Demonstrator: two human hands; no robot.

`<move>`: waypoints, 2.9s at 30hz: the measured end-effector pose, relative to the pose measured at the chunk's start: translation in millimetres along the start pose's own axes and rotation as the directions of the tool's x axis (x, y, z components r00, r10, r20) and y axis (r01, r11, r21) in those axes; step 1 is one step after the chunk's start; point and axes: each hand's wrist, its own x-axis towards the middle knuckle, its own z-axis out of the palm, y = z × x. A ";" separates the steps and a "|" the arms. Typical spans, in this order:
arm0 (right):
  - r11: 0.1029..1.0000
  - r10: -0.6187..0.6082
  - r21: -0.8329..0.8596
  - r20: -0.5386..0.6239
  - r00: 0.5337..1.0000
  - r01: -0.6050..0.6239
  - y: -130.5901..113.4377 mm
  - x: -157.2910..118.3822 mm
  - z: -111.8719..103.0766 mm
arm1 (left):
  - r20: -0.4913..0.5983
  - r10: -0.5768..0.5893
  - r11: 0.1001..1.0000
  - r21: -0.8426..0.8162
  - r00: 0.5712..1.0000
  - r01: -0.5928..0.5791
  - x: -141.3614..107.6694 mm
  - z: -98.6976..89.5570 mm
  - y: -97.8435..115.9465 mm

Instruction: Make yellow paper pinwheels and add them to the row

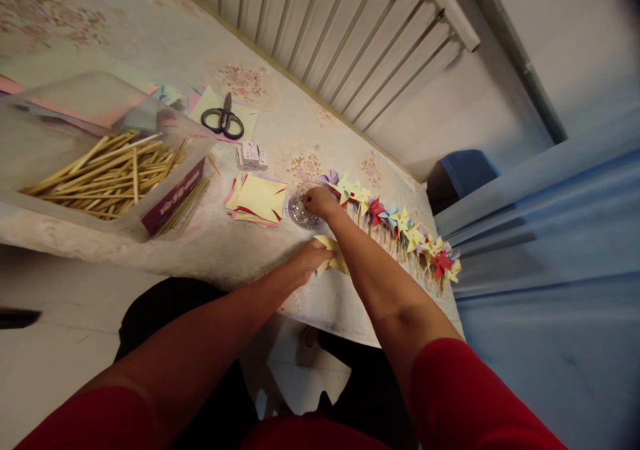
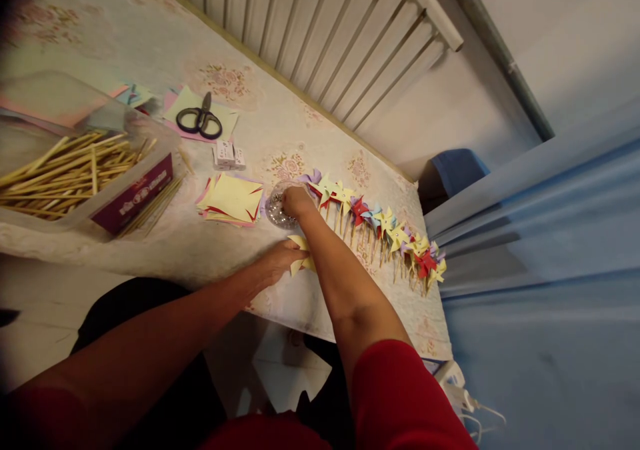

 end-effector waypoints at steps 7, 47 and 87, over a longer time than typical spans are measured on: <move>0.969 0.047 0.246 -0.124 0.991 -0.015 8.3 -1.4 -3.4 | -0.023 -0.012 1.000 0.012 1.000 0.012 -3.3 1.0 4.8; 0.367 0.536 0.882 -0.460 0.707 0.296 29.4 -151.1 -1.7 | -0.059 0.076 0.994 0.077 0.995 -0.072 -1.4 -5.5 8.9; 0.812 0.407 0.566 -0.374 0.833 -0.143 39.0 -220.7 153.5 | -0.008 0.155 0.982 -0.105 0.988 -0.155 10.5 -8.9 10.9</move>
